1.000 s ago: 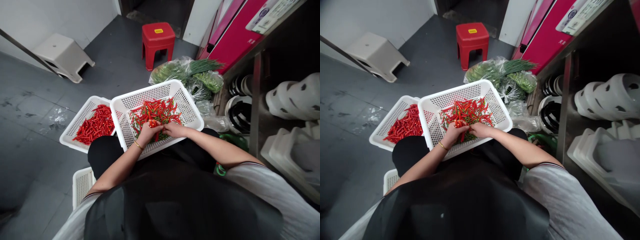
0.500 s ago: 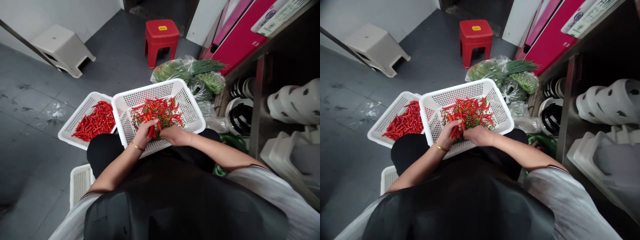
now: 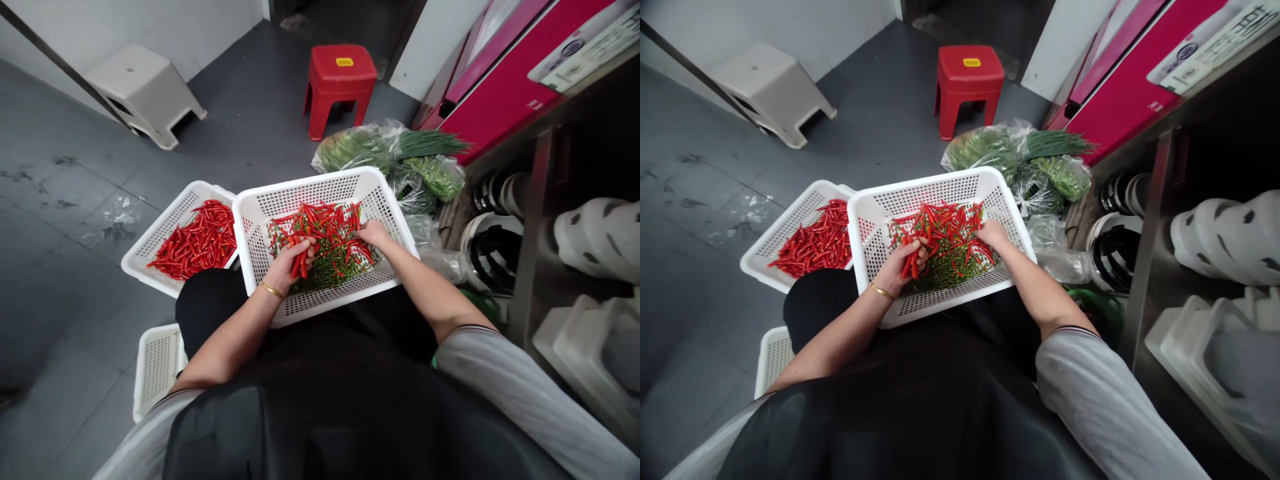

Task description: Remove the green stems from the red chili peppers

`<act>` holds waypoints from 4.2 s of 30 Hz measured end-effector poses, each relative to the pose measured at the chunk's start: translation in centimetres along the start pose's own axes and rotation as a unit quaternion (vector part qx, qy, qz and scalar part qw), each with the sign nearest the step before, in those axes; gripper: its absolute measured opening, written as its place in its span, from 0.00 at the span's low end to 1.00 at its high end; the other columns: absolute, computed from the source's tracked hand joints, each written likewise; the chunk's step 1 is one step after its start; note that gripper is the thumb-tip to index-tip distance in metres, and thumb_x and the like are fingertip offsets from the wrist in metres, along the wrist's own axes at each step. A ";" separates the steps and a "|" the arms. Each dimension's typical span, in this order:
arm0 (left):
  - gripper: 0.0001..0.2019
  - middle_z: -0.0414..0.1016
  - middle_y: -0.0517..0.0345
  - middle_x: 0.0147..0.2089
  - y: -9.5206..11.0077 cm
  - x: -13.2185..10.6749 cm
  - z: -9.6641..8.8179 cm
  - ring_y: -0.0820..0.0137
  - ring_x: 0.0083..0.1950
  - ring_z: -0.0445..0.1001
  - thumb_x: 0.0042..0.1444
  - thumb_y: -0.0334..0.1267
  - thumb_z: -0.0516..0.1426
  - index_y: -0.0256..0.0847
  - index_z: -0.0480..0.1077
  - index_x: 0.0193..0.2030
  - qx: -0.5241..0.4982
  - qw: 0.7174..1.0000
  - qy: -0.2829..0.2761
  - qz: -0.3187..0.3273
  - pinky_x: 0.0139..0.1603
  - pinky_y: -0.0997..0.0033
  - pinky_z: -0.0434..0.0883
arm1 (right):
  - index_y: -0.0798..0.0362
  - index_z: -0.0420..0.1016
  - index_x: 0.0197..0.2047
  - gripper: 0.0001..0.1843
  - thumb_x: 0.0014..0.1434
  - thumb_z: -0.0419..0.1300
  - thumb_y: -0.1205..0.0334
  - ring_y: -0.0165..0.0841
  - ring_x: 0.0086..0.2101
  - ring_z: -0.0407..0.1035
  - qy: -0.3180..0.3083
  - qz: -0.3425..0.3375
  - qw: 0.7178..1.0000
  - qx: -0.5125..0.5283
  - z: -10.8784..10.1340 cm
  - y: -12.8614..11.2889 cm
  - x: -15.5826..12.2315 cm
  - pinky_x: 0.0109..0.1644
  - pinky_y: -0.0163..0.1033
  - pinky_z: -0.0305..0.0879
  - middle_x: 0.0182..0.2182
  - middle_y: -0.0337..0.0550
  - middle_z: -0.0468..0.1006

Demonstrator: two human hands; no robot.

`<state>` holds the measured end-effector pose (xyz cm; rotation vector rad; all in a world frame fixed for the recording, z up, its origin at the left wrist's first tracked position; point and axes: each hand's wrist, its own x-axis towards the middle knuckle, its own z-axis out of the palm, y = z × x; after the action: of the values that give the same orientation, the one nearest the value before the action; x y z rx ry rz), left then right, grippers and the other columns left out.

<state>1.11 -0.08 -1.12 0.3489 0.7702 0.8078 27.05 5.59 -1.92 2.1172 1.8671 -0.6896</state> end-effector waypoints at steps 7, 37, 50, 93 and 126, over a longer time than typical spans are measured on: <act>0.17 0.66 0.63 0.19 -1.8 1.0 1.1 0.78 0.21 0.62 0.35 0.38 0.70 0.33 0.74 0.32 0.129 0.990 0.062 0.012 0.22 0.75 0.58 | 0.56 0.74 0.42 0.17 0.67 0.52 0.52 0.38 0.36 0.74 -0.045 -0.232 0.969 -0.064 1.4 -4.5 -8.5 0.39 0.37 0.61 0.37 0.53 0.80; 0.16 0.73 0.58 0.24 -1.9 1.5 0.1 0.74 0.21 0.68 0.38 0.38 0.68 0.33 0.76 0.35 0.100 0.993 0.059 -0.026 0.22 0.73 0.65 | 0.54 0.70 0.35 0.08 0.63 0.54 0.60 0.34 0.37 0.68 0.011 -0.285 0.958 0.036 -0.2 -3.0 -6.7 0.43 0.37 0.61 0.36 0.47 0.75; 0.12 0.74 0.59 0.24 -1.3 0.4 0.4 0.74 0.23 0.69 0.41 0.38 0.68 0.35 0.73 0.30 0.146 0.985 0.064 0.065 0.25 0.73 0.67 | 0.60 0.73 0.39 0.22 0.64 0.55 0.46 0.39 0.40 0.72 0.027 -0.007 0.998 0.055 -0.7 -1.8 1.3 0.43 0.40 0.65 0.37 0.59 0.79; 0.09 0.75 0.58 0.27 -1.2 0.1 1.1 0.77 0.23 0.67 0.41 0.37 0.63 0.37 0.69 0.28 -0.045 0.994 0.081 0.066 0.21 0.77 0.63 | 0.53 0.76 0.34 0.24 0.63 0.53 0.41 0.40 0.37 0.73 -0.030 -0.072 0.997 -0.026 -0.2 -0.7 -1.5 0.40 0.40 0.65 0.32 0.50 0.79; 0.17 0.75 0.60 0.26 -2.4 0.6 0.9 0.74 0.29 0.71 0.34 0.35 0.71 0.34 0.75 0.32 0.152 0.984 0.056 0.069 0.34 0.71 0.69 | 0.52 0.72 0.35 0.10 0.58 0.58 0.54 0.29 0.26 0.67 0.004 -0.225 0.931 0.286 4.2 -2.7 -7.9 0.33 0.33 0.61 0.25 0.35 0.75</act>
<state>3.35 -1.20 -2.15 0.6395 0.9865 0.8461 22.99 -2.85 -1.32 1.9713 2.4102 -1.4833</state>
